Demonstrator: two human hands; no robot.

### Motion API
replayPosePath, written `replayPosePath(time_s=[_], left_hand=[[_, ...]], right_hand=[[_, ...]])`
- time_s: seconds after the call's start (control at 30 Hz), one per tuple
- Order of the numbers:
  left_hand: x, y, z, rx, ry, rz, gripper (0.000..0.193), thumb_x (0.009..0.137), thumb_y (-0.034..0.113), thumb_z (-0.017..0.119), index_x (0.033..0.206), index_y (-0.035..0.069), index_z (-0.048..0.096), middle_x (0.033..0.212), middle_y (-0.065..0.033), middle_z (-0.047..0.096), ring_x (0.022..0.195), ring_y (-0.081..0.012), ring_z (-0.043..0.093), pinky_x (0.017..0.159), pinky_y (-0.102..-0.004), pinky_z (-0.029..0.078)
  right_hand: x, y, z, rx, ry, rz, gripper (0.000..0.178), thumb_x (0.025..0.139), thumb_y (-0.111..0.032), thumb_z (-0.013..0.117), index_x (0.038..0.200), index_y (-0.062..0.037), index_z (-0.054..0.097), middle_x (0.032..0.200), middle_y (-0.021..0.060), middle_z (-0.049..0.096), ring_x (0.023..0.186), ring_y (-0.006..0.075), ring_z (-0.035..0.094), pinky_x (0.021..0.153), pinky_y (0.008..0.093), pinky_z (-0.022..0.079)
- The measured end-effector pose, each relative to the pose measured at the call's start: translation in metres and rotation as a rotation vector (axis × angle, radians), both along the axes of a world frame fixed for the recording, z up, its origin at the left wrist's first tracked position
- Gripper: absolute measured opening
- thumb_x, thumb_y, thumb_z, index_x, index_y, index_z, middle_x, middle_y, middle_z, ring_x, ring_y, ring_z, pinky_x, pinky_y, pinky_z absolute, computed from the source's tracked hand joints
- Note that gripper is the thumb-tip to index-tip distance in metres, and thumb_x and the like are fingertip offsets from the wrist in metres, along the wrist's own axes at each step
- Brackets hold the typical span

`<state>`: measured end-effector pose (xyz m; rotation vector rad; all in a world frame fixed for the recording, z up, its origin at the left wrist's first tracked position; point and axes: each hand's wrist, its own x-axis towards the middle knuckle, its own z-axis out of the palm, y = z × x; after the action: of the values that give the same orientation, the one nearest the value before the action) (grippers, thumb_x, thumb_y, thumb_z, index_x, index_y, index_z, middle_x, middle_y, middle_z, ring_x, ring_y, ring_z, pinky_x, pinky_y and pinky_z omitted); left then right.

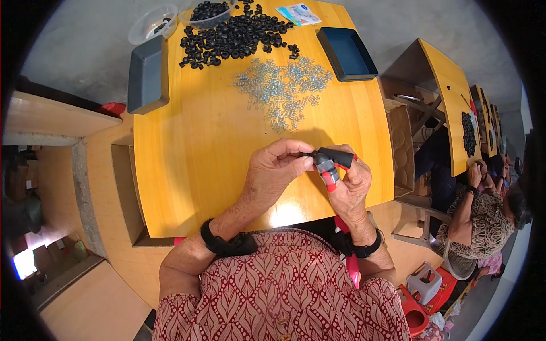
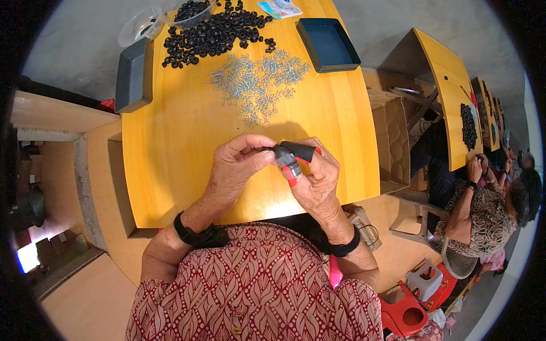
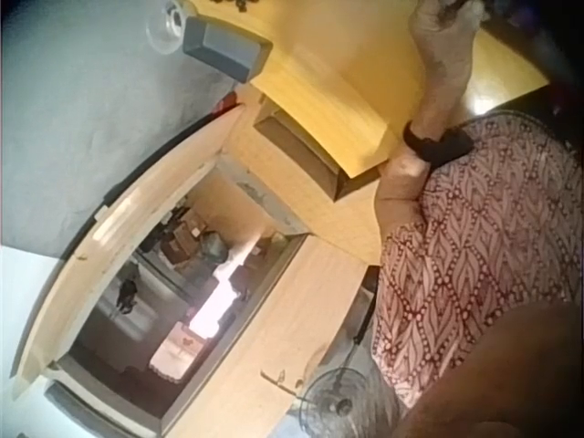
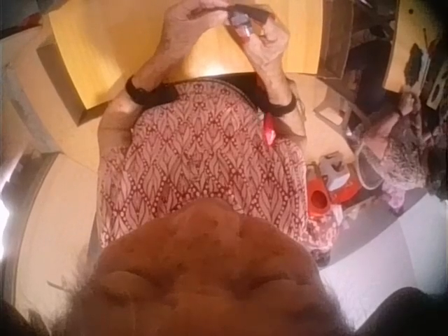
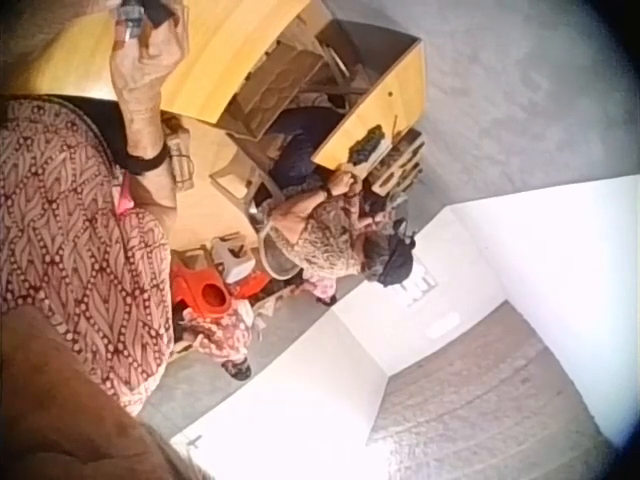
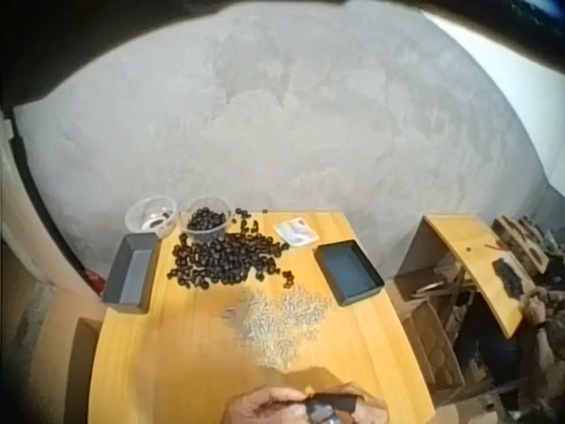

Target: The person assembles small black rubber components by holding them and pressing them onto a small handheld tool, then inserting small pins from the table by hand.

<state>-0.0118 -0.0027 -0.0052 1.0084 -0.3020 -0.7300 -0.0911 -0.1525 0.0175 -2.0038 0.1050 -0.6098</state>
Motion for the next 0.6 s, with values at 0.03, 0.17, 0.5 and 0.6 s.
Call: replayPosePath(time_s=[0.03, 0.17, 0.5, 0.6], left_hand=[[0.0007, 0.0, 0.0003, 0.001, 0.004, -0.004, 0.02, 0.089, -0.003, 0.062, 0.109, -0.003, 0.061, 0.101, -0.0062, 0.064, 0.094, -0.0124, 0.063, 0.088, -0.0252, 0.051], [0.002, -0.0014, -0.0001, -0.012, 0.068, -0.036, 0.019, 0.09, 0.0, 0.062, 0.109, -0.004, 0.061, 0.101, -0.0066, 0.064, 0.092, -0.013, 0.064, 0.086, -0.0258, 0.052], [0.0032, 0.0002, -0.0018, -0.001, 0.131, -0.057, 0.019, 0.092, 0.003, 0.061, 0.109, -0.004, 0.061, 0.102, -0.0082, 0.065, 0.091, -0.0149, 0.065, 0.084, -0.0267, 0.053], [0.0036, -0.0011, -0.004, 0.02, 0.129, -0.056, 0.02, 0.091, 0.005, 0.063, 0.11, -0.001, 0.063, 0.102, -0.0086, 0.067, 0.093, -0.0164, 0.066, 0.087, -0.0292, 0.053]], right_hand=[[-0.0006, -0.0017, 0.0014, -0.014, 0.029, 0.008, 0.018, 0.076, -0.001, 0.074, 0.093, -0.0016, 0.069, 0.086, 0.0106, 0.066, 0.079, 0.0234, 0.064, 0.071, 0.0313, 0.05], [0.0023, -0.0016, 0.0022, -0.011, 0.041, -0.013, 0.021, 0.076, 0.0, 0.073, 0.096, -0.0018, 0.068, 0.089, 0.0106, 0.066, 0.081, 0.0244, 0.064, 0.073, 0.0324, 0.051], [0.0011, -0.009, -0.0061, -0.024, 0.008, 0.067, 0.025, 0.075, 0.001, 0.074, 0.099, -0.0021, 0.068, 0.091, 0.0105, 0.067, 0.085, 0.024, 0.065, 0.075, 0.0322, 0.051], [0.0005, -0.0107, -0.0077, -0.019, 0.023, 0.077, 0.024, 0.076, 0.001, 0.074, 0.099, -0.0018, 0.068, 0.092, 0.0098, 0.067, 0.086, 0.0228, 0.065, 0.077, 0.0314, 0.052]])
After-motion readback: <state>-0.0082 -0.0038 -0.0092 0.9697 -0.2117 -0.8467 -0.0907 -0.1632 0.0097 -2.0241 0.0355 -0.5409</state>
